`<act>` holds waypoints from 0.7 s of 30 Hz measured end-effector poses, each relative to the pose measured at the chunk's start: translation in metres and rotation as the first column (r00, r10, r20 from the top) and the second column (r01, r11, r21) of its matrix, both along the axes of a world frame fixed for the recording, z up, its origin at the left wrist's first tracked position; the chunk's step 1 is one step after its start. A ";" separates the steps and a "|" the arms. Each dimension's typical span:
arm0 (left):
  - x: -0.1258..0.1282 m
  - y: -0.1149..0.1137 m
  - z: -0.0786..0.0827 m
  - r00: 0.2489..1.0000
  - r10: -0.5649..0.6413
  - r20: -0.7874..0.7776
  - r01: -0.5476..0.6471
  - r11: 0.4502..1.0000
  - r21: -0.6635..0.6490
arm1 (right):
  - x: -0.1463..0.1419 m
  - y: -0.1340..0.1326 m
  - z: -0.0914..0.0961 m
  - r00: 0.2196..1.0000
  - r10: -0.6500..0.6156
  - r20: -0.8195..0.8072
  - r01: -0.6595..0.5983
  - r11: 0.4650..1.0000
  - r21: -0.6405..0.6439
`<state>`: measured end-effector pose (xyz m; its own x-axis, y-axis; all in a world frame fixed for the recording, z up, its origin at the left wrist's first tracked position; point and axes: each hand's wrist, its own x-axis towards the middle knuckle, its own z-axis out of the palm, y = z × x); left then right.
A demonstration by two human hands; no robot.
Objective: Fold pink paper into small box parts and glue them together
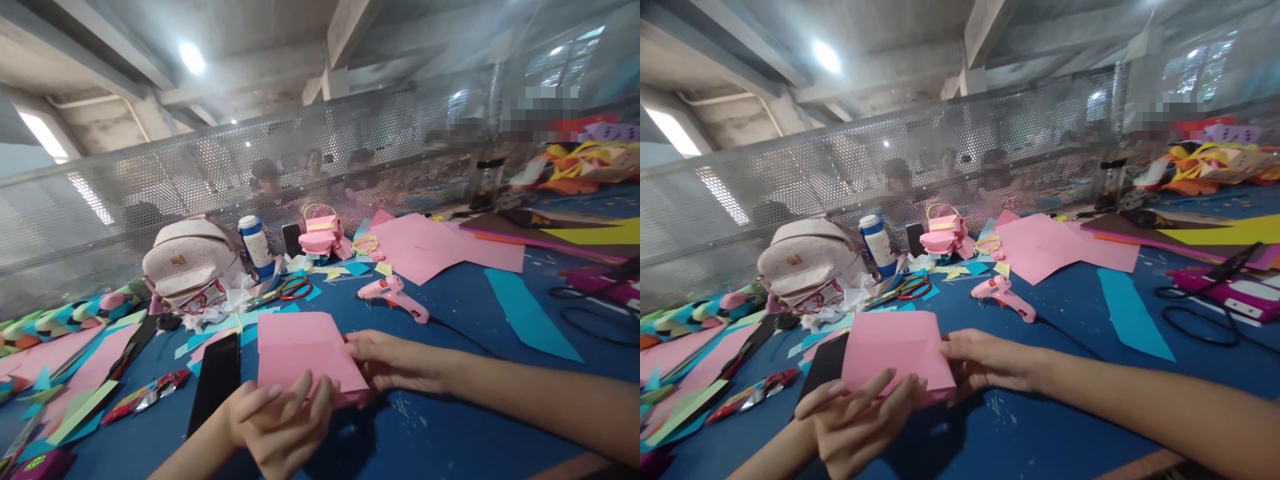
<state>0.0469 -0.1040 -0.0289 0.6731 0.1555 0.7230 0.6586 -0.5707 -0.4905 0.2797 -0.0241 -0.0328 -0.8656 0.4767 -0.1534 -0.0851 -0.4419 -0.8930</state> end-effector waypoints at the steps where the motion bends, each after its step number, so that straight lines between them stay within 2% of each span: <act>1: -0.001 0.002 0.001 0.999 -0.013 -0.030 0.014 1.000 0.014 | 0.000 -0.001 0.000 1.000 -0.011 0.002 0.011 1.000 0.003; 4: -0.006 0.014 0.012 0.980 -0.122 -0.154 0.141 0.983 0.116 | -0.001 -0.001 -0.001 0.992 -0.122 0.016 0.121 0.992 0.043; 5: -0.008 0.020 0.016 0.981 -0.105 -0.164 0.127 0.983 0.129 | -0.002 0.000 -0.002 0.986 -0.166 0.013 0.165 0.984 0.072; 7: -0.013 0.033 0.022 0.997 -0.057 -0.055 0.065 0.984 0.164 | -0.002 0.003 -0.004 0.970 -0.240 -0.024 0.241 0.957 0.162; 10: -0.021 0.053 0.022 0.974 0.049 0.220 -0.055 0.998 0.019 | -0.003 0.007 -0.009 0.941 -0.326 -0.094 0.339 0.879 0.335; 12: -0.026 0.065 0.018 0.924 0.130 0.360 -0.070 0.982 -0.176 | -0.003 0.010 -0.011 0.925 -0.363 -0.113 0.375 0.821 0.431; 15: -0.033 0.078 0.013 0.806 0.228 0.547 0.021 0.911 -0.412 | -0.003 0.010 -0.015 0.922 -0.371 -0.109 0.367 0.751 0.549; 17: -0.036 0.081 0.011 0.754 0.218 0.619 0.165 0.850 -0.500 | -0.003 0.009 -0.016 0.925 -0.363 -0.112 0.352 0.707 0.613; 19: -0.037 0.079 0.011 0.751 0.166 0.639 0.303 0.772 -0.558 | -0.003 0.006 -0.014 0.929 -0.352 -0.112 0.332 0.662 0.672; 21: -0.034 0.072 0.013 0.792 0.086 0.605 0.393 0.686 -0.612 | -0.002 0.003 -0.011 0.938 -0.332 -0.094 0.292 0.617 0.731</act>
